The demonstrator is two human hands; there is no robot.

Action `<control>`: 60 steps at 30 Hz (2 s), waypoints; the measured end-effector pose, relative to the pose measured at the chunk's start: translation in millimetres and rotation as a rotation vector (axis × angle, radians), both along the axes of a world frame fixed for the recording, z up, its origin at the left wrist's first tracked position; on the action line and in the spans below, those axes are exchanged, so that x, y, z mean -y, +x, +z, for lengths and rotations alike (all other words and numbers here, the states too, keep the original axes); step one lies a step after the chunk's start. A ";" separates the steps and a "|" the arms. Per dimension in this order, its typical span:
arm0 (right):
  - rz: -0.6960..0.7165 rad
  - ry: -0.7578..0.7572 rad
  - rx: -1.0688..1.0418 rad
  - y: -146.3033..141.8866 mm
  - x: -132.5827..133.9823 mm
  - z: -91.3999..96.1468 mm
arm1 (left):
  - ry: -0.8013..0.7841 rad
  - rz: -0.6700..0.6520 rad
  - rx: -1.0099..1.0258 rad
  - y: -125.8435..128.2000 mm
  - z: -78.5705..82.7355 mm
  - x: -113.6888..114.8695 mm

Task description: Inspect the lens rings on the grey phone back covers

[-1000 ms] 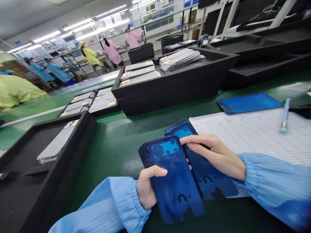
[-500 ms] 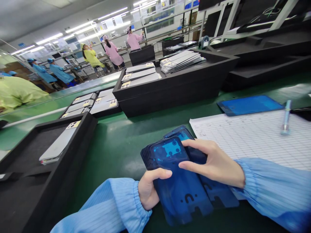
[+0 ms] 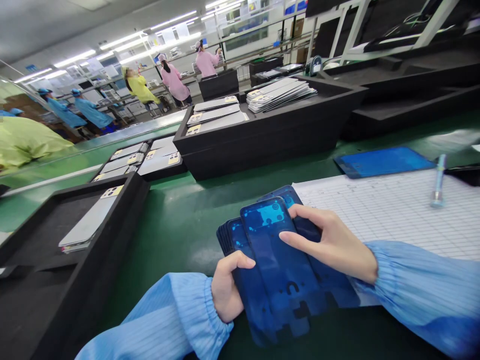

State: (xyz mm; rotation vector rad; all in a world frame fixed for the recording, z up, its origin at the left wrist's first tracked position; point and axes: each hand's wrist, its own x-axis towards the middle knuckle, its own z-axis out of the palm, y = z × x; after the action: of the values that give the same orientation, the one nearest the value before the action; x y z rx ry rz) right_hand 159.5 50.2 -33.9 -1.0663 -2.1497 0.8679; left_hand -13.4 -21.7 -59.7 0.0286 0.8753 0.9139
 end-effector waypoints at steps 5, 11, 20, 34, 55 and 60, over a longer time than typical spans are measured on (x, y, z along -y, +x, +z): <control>0.082 -0.176 -0.122 -2.3 1.7 -2.5 | 0.039 -0.065 0.019 1.3 -1.0 -0.2; -0.108 -0.200 -0.259 9.5 -9.1 0.2 | 0.132 -0.070 0.052 0.2 -1.4 0.4; -0.053 0.066 -0.179 14.9 -19.4 -2.0 | 0.259 -0.119 0.151 1.9 -0.7 -0.1; -0.064 -0.071 -0.070 -0.9 5.8 -2.5 | 0.145 -0.047 0.061 -0.4 -1.3 2.3; -0.060 -0.076 -0.047 -0.5 7.8 -5.1 | 0.146 -0.056 0.045 1.1 -2.9 2.0; -0.048 -0.064 -0.066 -0.6 7.8 -9.8 | 0.152 -0.062 0.035 1.6 -2.3 1.3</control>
State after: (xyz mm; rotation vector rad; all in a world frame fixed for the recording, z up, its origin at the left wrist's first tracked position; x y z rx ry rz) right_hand 158.9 42.4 -43.6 -1.1009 -2.0462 0.9419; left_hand -11.8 -23.0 -61.9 0.1698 0.7677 0.9181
